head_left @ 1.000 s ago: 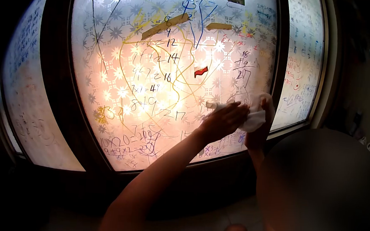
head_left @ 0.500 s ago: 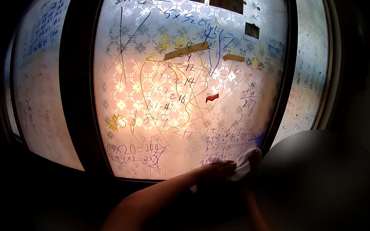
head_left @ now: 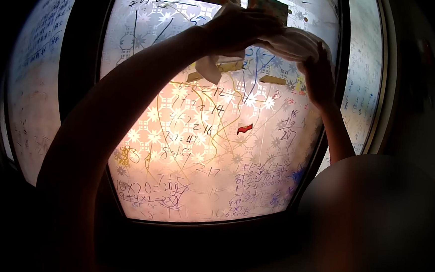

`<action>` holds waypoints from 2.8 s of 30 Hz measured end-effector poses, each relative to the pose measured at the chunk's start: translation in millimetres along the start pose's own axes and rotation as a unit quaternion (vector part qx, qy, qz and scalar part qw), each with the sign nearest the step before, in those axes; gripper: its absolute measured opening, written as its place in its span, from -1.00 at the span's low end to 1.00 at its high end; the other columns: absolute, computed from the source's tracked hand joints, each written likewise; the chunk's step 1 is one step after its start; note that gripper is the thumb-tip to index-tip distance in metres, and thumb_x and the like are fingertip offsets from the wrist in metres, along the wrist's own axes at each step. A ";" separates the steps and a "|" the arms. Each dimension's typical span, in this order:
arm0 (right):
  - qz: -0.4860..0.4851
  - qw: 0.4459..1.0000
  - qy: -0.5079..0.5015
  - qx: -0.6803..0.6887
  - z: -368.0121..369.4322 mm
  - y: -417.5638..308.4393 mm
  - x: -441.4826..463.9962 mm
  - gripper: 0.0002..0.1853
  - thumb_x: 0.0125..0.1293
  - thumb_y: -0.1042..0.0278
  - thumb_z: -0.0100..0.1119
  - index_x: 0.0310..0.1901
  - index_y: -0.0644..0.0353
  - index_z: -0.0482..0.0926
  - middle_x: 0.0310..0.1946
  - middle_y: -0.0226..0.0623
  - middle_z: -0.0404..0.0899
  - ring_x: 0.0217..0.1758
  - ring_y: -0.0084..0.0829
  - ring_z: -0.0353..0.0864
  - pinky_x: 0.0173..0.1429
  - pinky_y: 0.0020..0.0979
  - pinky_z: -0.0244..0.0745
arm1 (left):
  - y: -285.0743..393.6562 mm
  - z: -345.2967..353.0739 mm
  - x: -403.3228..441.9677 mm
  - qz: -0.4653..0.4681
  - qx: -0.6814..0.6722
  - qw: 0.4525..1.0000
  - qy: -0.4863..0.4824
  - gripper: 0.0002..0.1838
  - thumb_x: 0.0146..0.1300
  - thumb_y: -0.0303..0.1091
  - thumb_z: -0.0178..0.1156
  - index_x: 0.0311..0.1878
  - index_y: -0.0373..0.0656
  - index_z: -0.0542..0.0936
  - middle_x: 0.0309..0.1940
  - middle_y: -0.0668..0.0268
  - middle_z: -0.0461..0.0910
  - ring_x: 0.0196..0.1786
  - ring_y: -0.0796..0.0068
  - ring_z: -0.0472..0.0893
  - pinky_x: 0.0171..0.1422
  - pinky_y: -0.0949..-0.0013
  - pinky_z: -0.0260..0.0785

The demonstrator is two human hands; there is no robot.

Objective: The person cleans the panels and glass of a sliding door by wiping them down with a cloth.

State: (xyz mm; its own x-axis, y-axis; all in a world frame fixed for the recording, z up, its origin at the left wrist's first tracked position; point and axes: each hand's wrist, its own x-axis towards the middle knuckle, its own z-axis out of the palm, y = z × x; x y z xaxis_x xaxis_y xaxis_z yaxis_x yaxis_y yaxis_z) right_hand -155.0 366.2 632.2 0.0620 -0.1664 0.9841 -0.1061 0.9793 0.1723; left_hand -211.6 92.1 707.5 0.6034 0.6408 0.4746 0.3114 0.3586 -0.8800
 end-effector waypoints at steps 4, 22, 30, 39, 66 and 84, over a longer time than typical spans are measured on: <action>-0.060 0.991 0.042 -0.110 24.9 -57.9 21.6 -0.36 0.50 0.16 0.02 0.49 0.30 0.17 0.41 0.15 0.28 0.43 0.07 0.36 0.51 -0.03 0.23 | -26.3 -47.9 -34.0 -0.028 -0.011 0.999 -0.044 -0.56 0.34 -0.20 0.25 0.28 0.05 0.57 0.24 0.38 0.60 0.32 0.29 0.54 0.36 0.25 0.45; -0.221 0.973 0.012 0.070 10.1 -180.8 13.2 -0.36 0.33 0.17 0.23 0.45 -0.06 0.36 0.48 -0.25 0.30 0.54 -0.14 0.25 0.51 0.02 0.13 | 29.4 -195.4 -147.6 -0.245 0.066 0.947 -0.198 -0.30 0.28 -0.53 0.22 0.52 -0.05 0.32 0.51 0.23 0.32 0.51 0.20 0.36 0.63 0.05 0.13; -0.246 0.962 0.007 0.118 4.4 -135.0 -8.3 -0.41 0.35 0.19 0.21 0.42 -0.16 0.38 0.45 -0.26 0.34 0.53 -0.17 0.28 0.53 -0.07 0.19 | 106.9 -154.6 -150.2 -0.284 0.040 0.946 -0.150 -0.37 0.28 -0.60 0.10 0.46 -0.19 0.38 0.49 0.16 0.34 0.56 0.16 0.28 0.64 -0.02 0.07; -0.158 0.986 0.019 0.047 -2.1 -62.1 -40.9 -0.34 0.31 0.23 0.27 0.46 -0.22 0.34 0.49 -0.34 0.30 0.56 -0.22 0.26 0.56 -0.06 0.19 | 93.0 -103.3 -93.6 -0.176 -0.014 0.975 -0.134 -0.38 0.29 -0.61 0.14 0.45 -0.12 0.42 0.46 0.19 0.40 0.52 0.15 0.35 0.60 -0.03 0.16; 0.061 0.987 -0.151 0.001 -67.6 -30.6 -339.6 -0.43 0.47 0.20 0.00 0.47 0.11 0.33 0.54 -0.02 0.19 0.61 0.06 0.12 0.60 0.12 0.03 | 267.7 -16.7 -104.7 -0.027 -0.158 0.972 -0.172 -0.50 0.33 -0.33 0.18 0.35 -0.07 0.52 0.43 0.28 0.44 0.49 0.36 0.39 0.56 0.13 0.26; 0.196 0.954 -0.208 0.093 -91.7 -139.4 -509.4 -0.46 0.52 0.24 -0.01 0.45 0.25 0.33 0.49 0.04 0.27 0.60 0.02 0.16 0.64 0.04 0.03 | 428.0 -88.3 -238.8 -0.075 -0.189 0.939 -0.276 -0.47 0.50 -0.23 -0.08 0.51 0.19 0.35 0.49 0.43 0.37 0.52 0.50 0.35 0.62 0.19 0.00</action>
State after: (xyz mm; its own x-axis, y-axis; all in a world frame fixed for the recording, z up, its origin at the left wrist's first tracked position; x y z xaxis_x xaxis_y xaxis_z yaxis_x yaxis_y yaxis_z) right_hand -80.8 325.0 102.9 -0.4131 0.1389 0.9000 -0.2169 0.9449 -0.2453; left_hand -157.6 32.6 216.0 0.0914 0.8939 0.4388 0.6640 0.2737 -0.6958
